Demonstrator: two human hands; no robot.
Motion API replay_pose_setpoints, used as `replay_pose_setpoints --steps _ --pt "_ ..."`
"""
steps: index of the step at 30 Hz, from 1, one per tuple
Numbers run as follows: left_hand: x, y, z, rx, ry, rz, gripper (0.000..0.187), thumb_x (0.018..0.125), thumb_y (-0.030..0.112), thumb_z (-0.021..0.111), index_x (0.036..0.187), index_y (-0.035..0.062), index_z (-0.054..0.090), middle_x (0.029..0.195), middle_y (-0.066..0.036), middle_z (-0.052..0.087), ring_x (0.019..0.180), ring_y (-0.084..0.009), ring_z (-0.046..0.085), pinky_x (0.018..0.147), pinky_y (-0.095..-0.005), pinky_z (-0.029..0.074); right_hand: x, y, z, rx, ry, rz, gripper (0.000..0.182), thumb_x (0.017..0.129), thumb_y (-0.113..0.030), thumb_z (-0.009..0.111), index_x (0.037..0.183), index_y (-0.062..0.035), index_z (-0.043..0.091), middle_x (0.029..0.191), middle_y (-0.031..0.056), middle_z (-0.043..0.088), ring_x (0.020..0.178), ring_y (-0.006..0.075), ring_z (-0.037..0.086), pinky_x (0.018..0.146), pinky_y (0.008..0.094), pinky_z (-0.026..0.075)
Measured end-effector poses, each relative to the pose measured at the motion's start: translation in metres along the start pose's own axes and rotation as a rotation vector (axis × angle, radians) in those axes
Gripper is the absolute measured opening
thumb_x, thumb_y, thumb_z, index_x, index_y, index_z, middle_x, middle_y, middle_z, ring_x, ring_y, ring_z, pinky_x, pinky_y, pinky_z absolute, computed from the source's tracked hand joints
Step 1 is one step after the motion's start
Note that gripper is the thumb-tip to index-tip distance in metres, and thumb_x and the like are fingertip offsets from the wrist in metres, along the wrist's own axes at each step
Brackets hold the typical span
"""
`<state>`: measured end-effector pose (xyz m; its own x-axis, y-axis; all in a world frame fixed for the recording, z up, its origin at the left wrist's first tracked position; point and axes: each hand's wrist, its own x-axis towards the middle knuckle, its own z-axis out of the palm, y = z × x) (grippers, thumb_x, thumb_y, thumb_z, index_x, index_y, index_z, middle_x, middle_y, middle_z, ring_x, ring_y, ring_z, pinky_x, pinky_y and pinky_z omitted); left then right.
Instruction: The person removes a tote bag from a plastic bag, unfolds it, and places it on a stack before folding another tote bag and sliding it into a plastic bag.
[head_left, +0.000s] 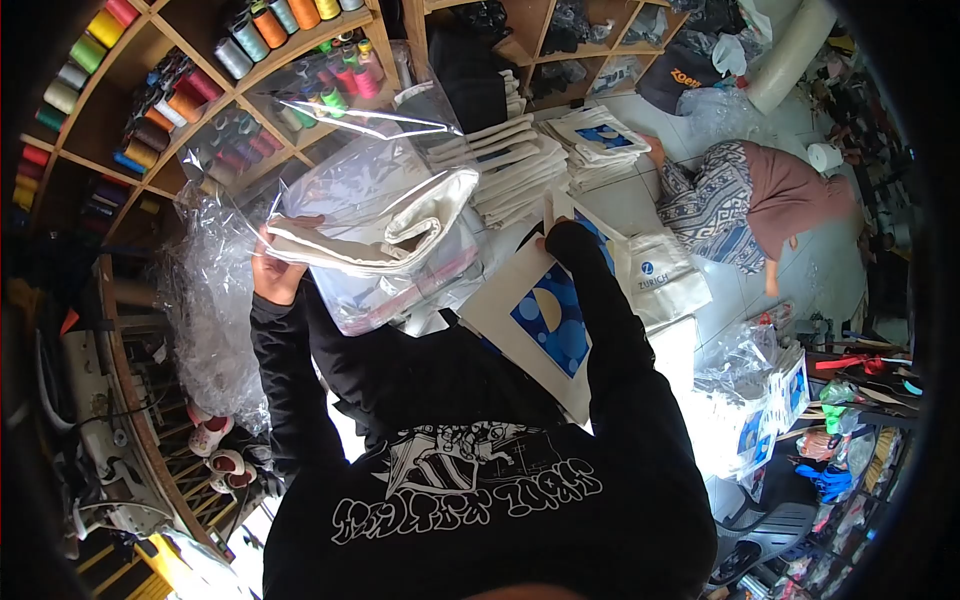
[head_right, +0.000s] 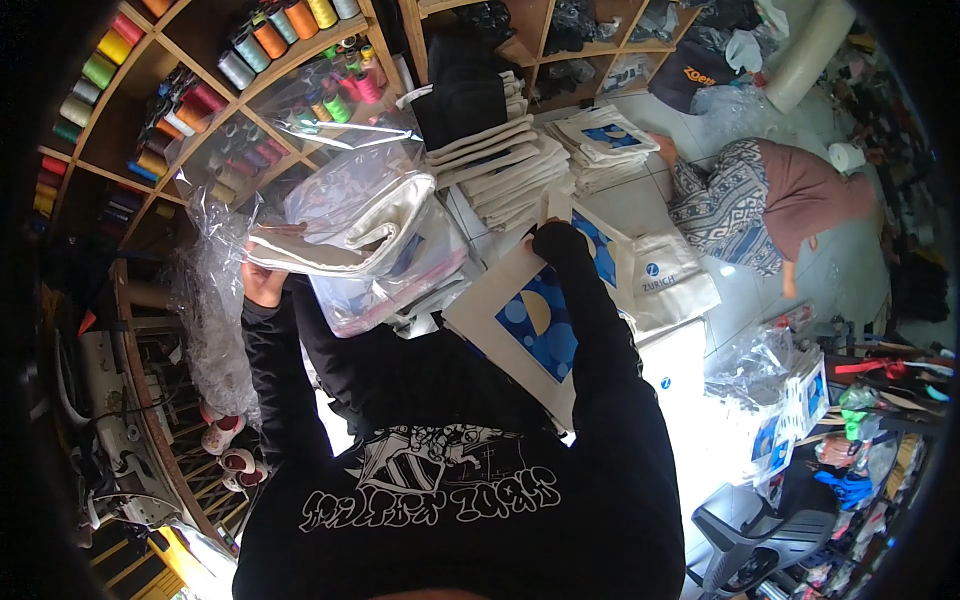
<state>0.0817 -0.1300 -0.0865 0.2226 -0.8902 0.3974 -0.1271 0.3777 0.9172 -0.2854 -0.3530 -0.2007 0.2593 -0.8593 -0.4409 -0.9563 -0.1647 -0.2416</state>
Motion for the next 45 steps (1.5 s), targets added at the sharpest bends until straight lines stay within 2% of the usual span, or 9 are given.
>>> replay_pose_setpoints --steps 12,17,31,32,33,37,43,44,45 --pt "-0.001 -0.007 -0.004 -0.012 0.017 -0.014 0.046 0.073 0.016 0.067 0.106 -0.0011 0.04 0.103 -0.019 0.054 0.1 -0.0278 0.052 0.085 -0.0367 0.04 -0.004 0.014 0.012 -0.03 0.222 -0.068 0.076 0.072 -0.065 0.043 0.107 0.0019 0.052 0.097 0.027 0.055 0.088 0.036 0.055 0.075 0.0396 0.044" --pt "-0.001 -0.005 -0.002 -0.02 0.023 -0.014 0.047 0.073 0.019 0.067 0.106 -0.0012 0.04 0.102 -0.019 0.054 0.099 -0.0275 0.052 0.085 -0.0366 0.04 -0.023 0.002 -0.032 -0.166 0.209 0.046 0.04 0.064 -0.025 0.062 0.092 0.0015 0.051 0.087 0.0229 0.058 0.082 0.0337 0.059 0.069 0.0393 0.048" --pt "-0.003 -0.001 -0.003 0.027 0.056 -0.029 0.043 0.073 0.013 0.066 0.105 -0.0013 0.041 0.102 -0.019 0.055 0.099 -0.0272 0.052 0.085 -0.0361 0.04 -0.059 0.062 -0.164 -0.478 0.542 0.233 0.024 0.07 -0.012 0.05 0.094 -0.0094 0.055 0.086 0.0216 0.06 0.089 0.0363 0.057 0.078 0.0401 0.046" --pt "-0.002 -0.002 -0.004 0.033 0.043 -0.012 0.042 0.073 0.012 0.065 0.105 -0.001 0.041 0.101 -0.018 0.055 0.099 -0.0272 0.052 0.085 -0.0365 0.04 -0.071 0.061 -0.176 -0.553 0.393 0.213 0.025 0.073 -0.011 0.048 0.097 -0.012 0.054 0.088 0.0226 0.059 0.088 0.0384 0.057 0.077 0.0407 0.046" --pt "-0.001 -0.003 -0.006 0.042 0.029 0.007 0.041 0.073 0.012 0.065 0.104 -0.0007 0.042 0.101 -0.018 0.055 0.098 -0.0273 0.052 0.085 -0.0369 0.04 -0.078 0.064 -0.181 -0.532 0.414 0.181 0.037 0.061 -0.009 0.054 0.098 -0.0088 0.054 0.087 0.0203 0.059 0.083 0.0345 0.058 0.074 0.0414 0.046" --pt "-0.001 -0.003 -0.005 0.011 0.041 0.016 0.039 0.073 0.01 0.065 0.103 -0.0007 0.043 0.099 -0.017 0.055 0.099 -0.0281 0.052 0.086 -0.0374 0.04 -0.168 0.001 -0.185 -0.46 0.395 -0.106 0.043 0.059 -0.003 0.052 0.102 -0.0038 0.054 0.075 0.0191 0.06 0.072 0.0344 0.059 0.069 0.0437 0.046" --pt "-0.002 -0.01 -0.01 -0.013 0.023 -0.011 0.037 0.073 0.006 0.065 0.103 -0.0006 0.044 0.101 -0.015 0.054 0.098 -0.0267 0.052 0.085 -0.0353 0.04 -0.215 -0.047 -0.071 -0.272 0.253 -0.689 0.041 0.064 -0.003 0.054 0.104 0.0021 0.051 0.071 0.0185 0.057 0.067 0.0341 0.058 0.059 0.0422 0.047" --pt "-0.002 -0.011 -0.01 -0.016 0.028 -0.007 0.037 0.073 0.005 0.064 0.103 -0.0006 0.044 0.101 -0.015 0.054 0.097 -0.0259 0.052 0.085 -0.0344 0.04 -0.224 -0.072 -0.075 -0.192 -0.154 -0.605 0.044 0.066 -0.005 0.055 0.108 0.0027 0.046 0.072 0.0192 0.057 0.066 0.0349 0.057 0.056 0.0415 0.047" --pt "-0.001 -0.011 -0.011 -0.011 0.033 -0.002 0.037 0.073 0.005 0.064 0.103 -0.0006 0.044 0.101 -0.015 0.054 0.097 -0.0259 0.052 0.085 -0.0344 0.04 -0.225 -0.089 -0.072 -0.089 -0.327 -0.629 0.042 0.067 -0.007 0.056 0.106 0.0031 0.043 0.072 0.0194 0.057 0.066 0.0362 0.057 0.056 0.0424 0.046"
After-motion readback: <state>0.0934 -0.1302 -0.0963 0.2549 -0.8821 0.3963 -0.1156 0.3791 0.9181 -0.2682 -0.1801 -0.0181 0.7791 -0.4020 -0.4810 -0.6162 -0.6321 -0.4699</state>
